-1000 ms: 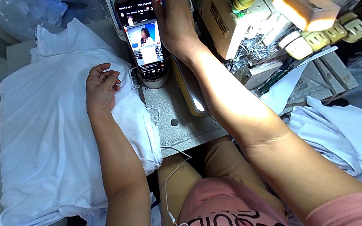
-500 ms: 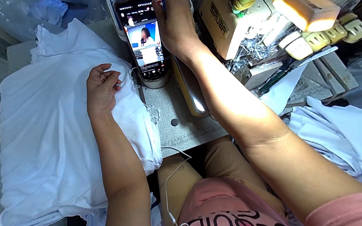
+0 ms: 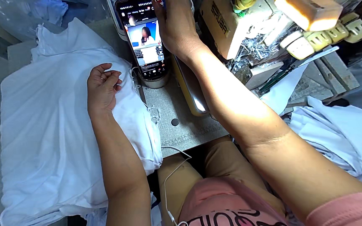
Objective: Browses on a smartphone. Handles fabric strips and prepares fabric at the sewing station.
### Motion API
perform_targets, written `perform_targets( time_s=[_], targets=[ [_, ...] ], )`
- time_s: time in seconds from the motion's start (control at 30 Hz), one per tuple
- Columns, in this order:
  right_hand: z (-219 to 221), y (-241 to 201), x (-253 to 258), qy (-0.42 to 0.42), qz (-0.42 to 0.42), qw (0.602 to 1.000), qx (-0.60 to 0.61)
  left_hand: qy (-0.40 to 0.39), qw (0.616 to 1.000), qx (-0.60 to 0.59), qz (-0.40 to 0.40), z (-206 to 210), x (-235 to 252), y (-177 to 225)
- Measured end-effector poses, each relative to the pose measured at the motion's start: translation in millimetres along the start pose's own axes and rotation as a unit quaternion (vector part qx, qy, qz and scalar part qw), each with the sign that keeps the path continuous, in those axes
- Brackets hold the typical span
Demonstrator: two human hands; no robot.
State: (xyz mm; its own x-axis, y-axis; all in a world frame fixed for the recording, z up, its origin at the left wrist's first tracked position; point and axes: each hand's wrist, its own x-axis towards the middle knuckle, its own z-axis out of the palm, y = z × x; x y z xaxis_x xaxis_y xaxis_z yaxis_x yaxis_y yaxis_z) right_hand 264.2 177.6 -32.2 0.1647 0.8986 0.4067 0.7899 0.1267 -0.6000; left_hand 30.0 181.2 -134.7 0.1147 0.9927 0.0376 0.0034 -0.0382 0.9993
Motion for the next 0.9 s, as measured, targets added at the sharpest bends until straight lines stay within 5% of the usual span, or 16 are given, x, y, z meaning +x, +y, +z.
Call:
perform_targets(
  time_s=[0.9],
  targets=[
    [-0.7,0.5,-1.9,0.008,-0.014,1.000,-0.011,-0.005,1.000,0.003,-0.001,2.3,0.6,0.6]
  ],
)
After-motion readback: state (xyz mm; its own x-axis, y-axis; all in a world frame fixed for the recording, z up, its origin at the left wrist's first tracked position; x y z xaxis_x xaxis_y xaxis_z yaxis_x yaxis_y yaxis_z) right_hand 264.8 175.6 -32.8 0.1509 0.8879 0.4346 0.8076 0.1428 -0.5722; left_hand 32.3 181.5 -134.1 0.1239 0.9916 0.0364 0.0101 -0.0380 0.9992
